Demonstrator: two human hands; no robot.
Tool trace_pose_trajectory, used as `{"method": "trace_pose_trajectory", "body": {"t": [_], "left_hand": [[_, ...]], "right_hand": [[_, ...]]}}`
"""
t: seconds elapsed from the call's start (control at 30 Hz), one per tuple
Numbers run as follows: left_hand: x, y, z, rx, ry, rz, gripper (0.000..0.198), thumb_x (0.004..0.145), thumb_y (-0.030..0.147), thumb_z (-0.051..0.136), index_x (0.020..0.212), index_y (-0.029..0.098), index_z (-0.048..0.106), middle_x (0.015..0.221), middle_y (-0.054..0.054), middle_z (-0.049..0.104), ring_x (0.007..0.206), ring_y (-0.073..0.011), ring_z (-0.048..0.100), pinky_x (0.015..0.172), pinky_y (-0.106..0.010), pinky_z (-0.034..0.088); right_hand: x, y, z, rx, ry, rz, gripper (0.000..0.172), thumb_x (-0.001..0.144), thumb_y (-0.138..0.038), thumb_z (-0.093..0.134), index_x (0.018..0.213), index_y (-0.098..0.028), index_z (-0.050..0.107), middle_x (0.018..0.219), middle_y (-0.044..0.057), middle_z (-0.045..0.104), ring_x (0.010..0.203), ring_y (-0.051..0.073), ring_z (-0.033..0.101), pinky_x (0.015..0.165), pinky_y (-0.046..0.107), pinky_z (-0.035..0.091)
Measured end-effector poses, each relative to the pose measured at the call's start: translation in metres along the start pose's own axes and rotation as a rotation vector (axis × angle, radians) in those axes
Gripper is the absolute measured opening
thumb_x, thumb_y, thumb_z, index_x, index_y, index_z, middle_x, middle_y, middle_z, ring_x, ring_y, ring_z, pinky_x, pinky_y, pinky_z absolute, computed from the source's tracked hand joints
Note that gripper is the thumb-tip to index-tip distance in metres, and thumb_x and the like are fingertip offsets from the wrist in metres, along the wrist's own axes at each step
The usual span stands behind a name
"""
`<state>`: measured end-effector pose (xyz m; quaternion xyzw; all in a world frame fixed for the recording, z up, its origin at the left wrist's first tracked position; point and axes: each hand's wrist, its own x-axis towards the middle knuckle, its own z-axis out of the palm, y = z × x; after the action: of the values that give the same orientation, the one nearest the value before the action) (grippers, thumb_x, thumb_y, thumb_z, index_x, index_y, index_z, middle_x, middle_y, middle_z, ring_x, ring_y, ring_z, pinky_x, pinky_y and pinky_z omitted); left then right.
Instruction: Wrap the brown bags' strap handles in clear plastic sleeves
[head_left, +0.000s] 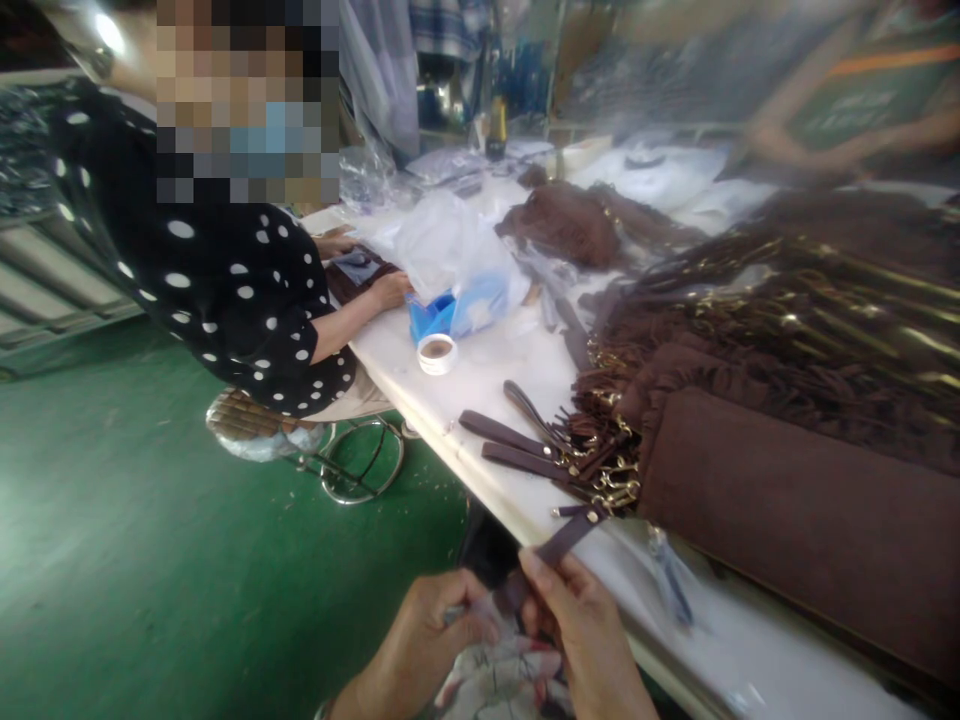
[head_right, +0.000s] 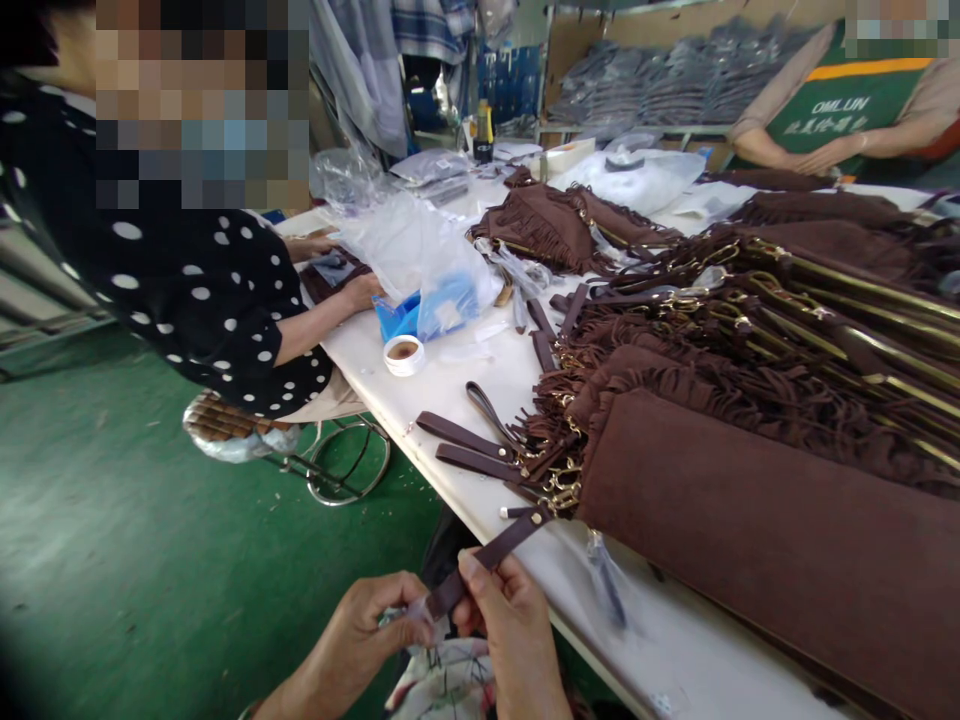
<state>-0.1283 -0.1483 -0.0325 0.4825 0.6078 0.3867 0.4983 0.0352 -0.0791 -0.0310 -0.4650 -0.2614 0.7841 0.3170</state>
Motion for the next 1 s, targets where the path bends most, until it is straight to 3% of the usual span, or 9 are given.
{"method": "trace_pose_trajectory", "body": {"t": [0.3,0.5,0.67,0.83,1.0], "left_hand": [[0.0,0.004,0.003,-0.006,0.007,0.004,0.016,0.083,0.028,0.07,0.073,0.016,0.071,0.071,-0.001,0.07,0.069,-0.0162,0.063,0.065,-0.022,0.044],[0.002,0.003,0.011,-0.14,0.052,-0.016,0.019,0.082,0.031,0.071,0.072,0.015,0.07,0.068,-0.003,0.071,0.064,-0.0158,0.062,0.062,-0.022,0.043],[0.003,-0.008,0.019,-0.287,0.063,-0.117,0.029,0.079,0.042,0.074,0.077,0.014,0.07,0.065,-0.004,0.07,0.054,-0.0123,0.054,0.052,-0.02,0.037],[0.003,-0.012,0.026,-0.418,0.052,-0.172,0.034,0.079,0.047,0.073,0.081,0.013,0.07,0.066,-0.004,0.07,0.053,-0.0119,0.055,0.05,-0.019,0.037],[0.003,-0.008,0.029,-0.39,0.085,-0.184,0.035,0.08,0.047,0.072,0.086,0.012,0.071,0.072,-0.006,0.072,0.062,-0.0156,0.061,0.057,-0.022,0.042]], "right_hand": [[0.002,0.006,-0.009,-0.131,0.071,-0.066,0.047,0.069,-0.058,0.077,0.083,-0.017,0.06,0.05,-0.004,0.055,0.045,0.009,0.044,0.042,0.019,0.032],[-0.009,-0.003,-0.001,-0.186,0.149,-0.149,0.044,0.07,-0.057,0.075,0.085,-0.017,0.065,0.053,-0.004,0.055,0.049,0.012,0.048,0.044,0.02,0.035],[-0.01,-0.003,0.001,-0.179,0.175,-0.15,0.046,0.067,-0.055,0.077,0.091,-0.018,0.066,0.061,-0.003,0.059,0.051,0.013,0.052,0.044,0.021,0.037],[-0.01,-0.002,-0.003,-0.191,0.168,-0.154,0.045,0.069,-0.052,0.076,0.094,-0.017,0.067,0.061,-0.002,0.061,0.053,0.012,0.051,0.045,0.02,0.037],[-0.006,0.002,-0.008,-0.195,0.206,-0.149,0.043,0.066,-0.052,0.079,0.09,-0.017,0.069,0.058,-0.003,0.058,0.051,0.01,0.046,0.044,0.019,0.034]]}}
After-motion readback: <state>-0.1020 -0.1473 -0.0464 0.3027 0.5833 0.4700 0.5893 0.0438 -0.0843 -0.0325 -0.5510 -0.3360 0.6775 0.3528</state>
